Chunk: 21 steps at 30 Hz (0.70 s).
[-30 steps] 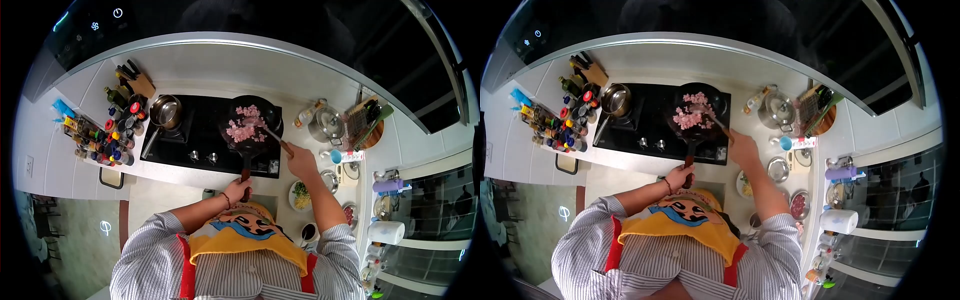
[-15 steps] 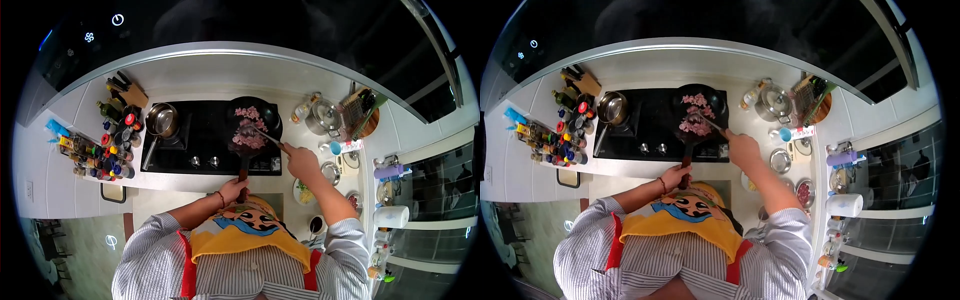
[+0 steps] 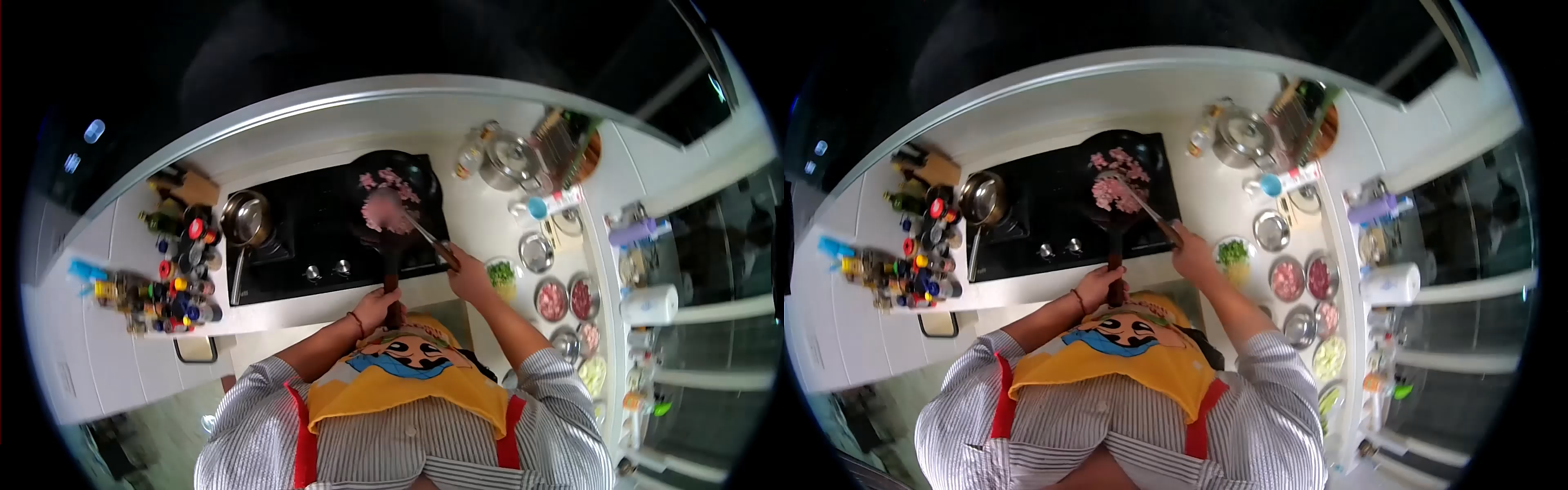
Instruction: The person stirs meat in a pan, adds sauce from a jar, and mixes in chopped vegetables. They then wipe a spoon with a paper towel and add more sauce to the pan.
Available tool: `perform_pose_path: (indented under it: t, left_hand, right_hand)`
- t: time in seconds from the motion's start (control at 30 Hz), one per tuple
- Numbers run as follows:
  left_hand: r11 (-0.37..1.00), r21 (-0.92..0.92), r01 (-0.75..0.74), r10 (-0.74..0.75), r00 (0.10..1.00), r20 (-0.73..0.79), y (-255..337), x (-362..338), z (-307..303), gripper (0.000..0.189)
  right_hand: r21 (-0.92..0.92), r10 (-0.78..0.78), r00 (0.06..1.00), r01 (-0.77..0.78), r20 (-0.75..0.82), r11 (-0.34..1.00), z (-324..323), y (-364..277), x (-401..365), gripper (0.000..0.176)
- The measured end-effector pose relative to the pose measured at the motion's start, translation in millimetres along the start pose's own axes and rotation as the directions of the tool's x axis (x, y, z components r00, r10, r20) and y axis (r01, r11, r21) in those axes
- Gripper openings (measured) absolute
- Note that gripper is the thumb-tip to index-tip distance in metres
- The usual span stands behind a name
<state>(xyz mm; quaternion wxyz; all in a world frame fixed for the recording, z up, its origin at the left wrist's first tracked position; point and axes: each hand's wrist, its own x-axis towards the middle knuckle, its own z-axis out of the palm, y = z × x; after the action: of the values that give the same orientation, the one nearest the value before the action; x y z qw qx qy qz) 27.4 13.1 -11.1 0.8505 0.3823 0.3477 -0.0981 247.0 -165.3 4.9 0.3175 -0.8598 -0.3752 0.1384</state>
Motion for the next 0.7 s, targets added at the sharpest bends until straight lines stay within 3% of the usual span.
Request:
perform_pose_path:
  t: [0.07,0.17,0.3,0.37,0.43,0.47,0.7]
  left_hand:
    - [0.997,0.049,0.066,-0.068,0.997,0.037,4,5,0,0.031]
    - [0.997,0.055,0.049,-0.048,0.999,-0.024,6,3,9,0.030]
    - [0.993,0.086,0.085,-0.091,0.993,0.078,-4,12,-15,0.033]
    - [0.985,0.098,0.139,-0.141,0.990,0.017,0,-1,-2,0.028]
    - [0.971,0.109,0.215,-0.222,0.974,0.053,2,-1,-3,0.026]
    - [0.961,0.132,0.244,-0.246,0.969,-0.001,1,0,-5,0.028]
    - [0.985,0.115,0.131,-0.122,0.989,-0.081,-7,-17,22,0.031]
  right_hand:
    - [-0.035,0.069,0.998,-0.069,-0.009,0.997,12,-1,-6,0.061]
    - [-0.071,0.257,0.966,-0.256,0.008,0.964,1,-29,-27,0.066]
    - [0.085,0.416,0.897,-0.408,-0.148,0.909,0,-36,-89,0.073]
    - [0.119,0.427,0.868,-0.410,-0.252,0.904,14,-27,-135,0.074]
    - [0.182,0.492,0.826,-0.458,-0.273,0.870,23,-26,-187,0.075]
    - [0.225,0.529,0.802,-0.481,-0.279,0.848,26,-27,-217,0.075]
    - [0.351,0.753,0.596,-0.667,-0.279,0.657,51,31,-418,0.048]
